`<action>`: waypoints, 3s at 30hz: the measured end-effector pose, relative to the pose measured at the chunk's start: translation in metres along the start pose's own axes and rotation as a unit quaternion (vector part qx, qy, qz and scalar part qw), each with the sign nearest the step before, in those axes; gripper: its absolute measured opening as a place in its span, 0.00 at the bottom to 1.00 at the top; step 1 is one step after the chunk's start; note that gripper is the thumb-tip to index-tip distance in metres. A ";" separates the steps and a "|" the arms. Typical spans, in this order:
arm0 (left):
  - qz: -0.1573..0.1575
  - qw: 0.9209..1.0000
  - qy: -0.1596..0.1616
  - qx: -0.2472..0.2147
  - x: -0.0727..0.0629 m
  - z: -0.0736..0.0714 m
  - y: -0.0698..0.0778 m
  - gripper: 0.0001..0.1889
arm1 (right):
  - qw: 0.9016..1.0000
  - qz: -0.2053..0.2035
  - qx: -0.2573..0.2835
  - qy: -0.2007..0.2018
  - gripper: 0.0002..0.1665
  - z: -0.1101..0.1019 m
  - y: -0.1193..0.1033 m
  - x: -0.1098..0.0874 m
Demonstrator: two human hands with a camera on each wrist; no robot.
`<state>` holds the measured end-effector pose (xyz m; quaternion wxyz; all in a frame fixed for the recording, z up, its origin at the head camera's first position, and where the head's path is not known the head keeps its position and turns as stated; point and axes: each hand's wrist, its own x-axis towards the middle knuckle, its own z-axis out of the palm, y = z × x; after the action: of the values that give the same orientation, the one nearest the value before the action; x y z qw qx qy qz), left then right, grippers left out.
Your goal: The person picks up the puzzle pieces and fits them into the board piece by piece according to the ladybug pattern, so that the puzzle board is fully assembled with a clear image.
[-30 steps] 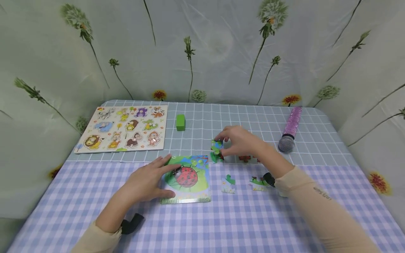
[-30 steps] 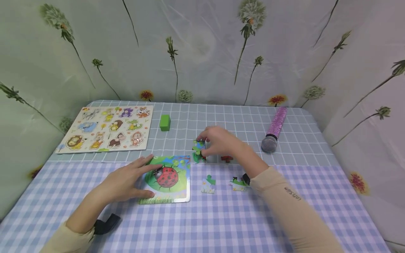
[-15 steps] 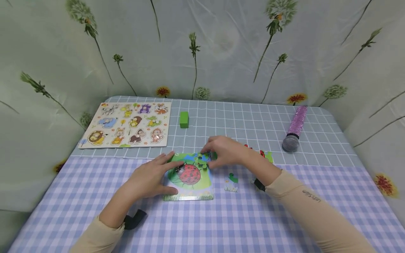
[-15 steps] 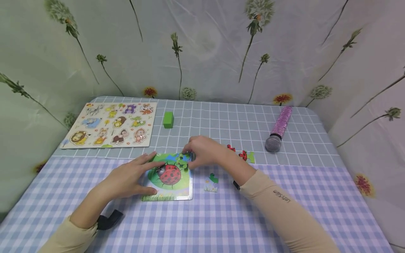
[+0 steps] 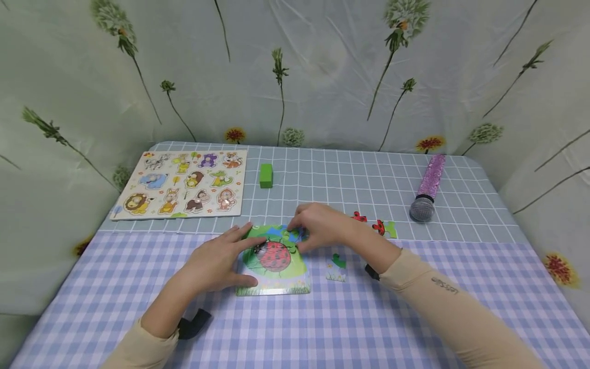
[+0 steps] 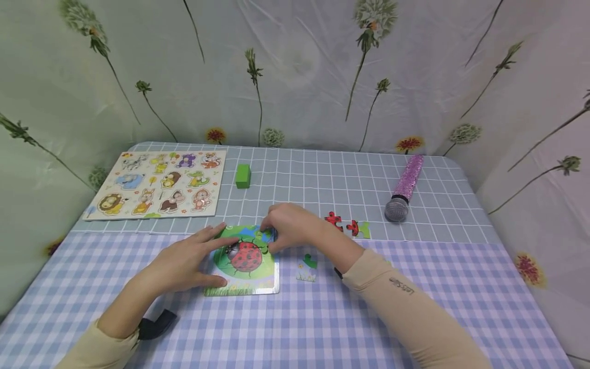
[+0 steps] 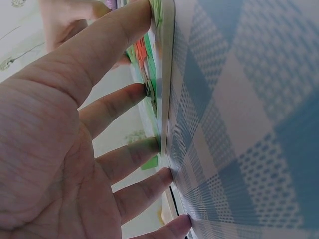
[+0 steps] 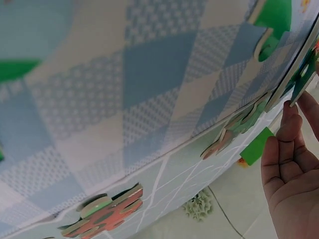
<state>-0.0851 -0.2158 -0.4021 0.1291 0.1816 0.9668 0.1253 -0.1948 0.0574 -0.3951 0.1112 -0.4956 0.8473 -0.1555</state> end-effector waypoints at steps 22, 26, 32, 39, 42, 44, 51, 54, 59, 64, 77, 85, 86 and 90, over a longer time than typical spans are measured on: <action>-0.001 1.000 0.004 0.004 -0.001 -0.001 0.002 0.49 | 1.000 0.013 0.005 -0.011 0.23 0.003 0.000 0.000; -0.001 1.000 0.004 0.005 -0.001 0.000 0.002 0.49 | 1.000 0.020 0.011 -0.014 0.24 0.004 0.000 0.000; -0.001 1.000 0.003 0.004 -0.001 0.000 0.003 0.49 | 0.999 0.030 0.013 -0.017 0.23 0.004 -0.001 0.000; -0.003 1.000 0.002 0.005 0.000 -0.001 0.003 0.49 | 0.999 0.027 0.019 -0.015 0.22 0.003 0.001 0.000; -0.004 1.000 0.001 0.004 -0.001 -0.001 0.004 0.49 | 0.999 0.027 0.023 -0.017 0.22 0.003 0.001 0.000; -0.005 1.000 0.001 0.003 -0.001 -0.001 0.004 0.49 | 0.999 0.029 0.028 -0.019 0.21 0.003 0.001 0.001; -0.005 1.000 0.002 0.004 -0.001 -0.001 0.004 0.48 | 0.999 0.033 0.037 -0.020 0.20 0.003 0.001 0.001; -0.003 1.000 0.003 0.004 -0.001 -0.001 0.004 0.48 | 0.999 0.034 0.036 -0.021 0.19 0.003 0.001 0.001; 0.001 1.000 0.006 0.006 -0.001 -0.001 0.003 0.48 | 0.999 0.035 0.031 -0.022 0.19 0.003 0.001 0.001; 0.003 1.000 0.009 0.008 -0.001 0.000 0.002 0.49 | 0.999 0.030 0.026 -0.021 0.19 0.004 0.003 0.001; 0.007 1.000 0.010 0.013 -0.001 0.001 0.001 0.49 | 1.000 0.001 -0.007 -0.011 0.15 0.007 0.001 -0.002; 0.008 1.000 0.018 0.013 -0.002 -0.001 0.004 0.49 | 0.999 -0.008 -0.035 -0.009 0.13 0.006 0.000 -0.003; 0.008 1.000 0.019 0.013 -0.002 -0.001 0.004 0.49 | 0.999 -0.009 -0.039 -0.009 0.13 0.006 -0.001 -0.003; 0.009 1.000 0.018 0.013 -0.002 -0.001 0.004 0.49 | 0.999 -0.011 -0.046 -0.009 0.12 0.006 -0.001 -0.004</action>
<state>-0.0821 -0.2131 -0.3996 0.1086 0.1897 0.9687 0.1175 -0.1898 0.0595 -0.4001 0.0944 -0.5110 0.8468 -0.1132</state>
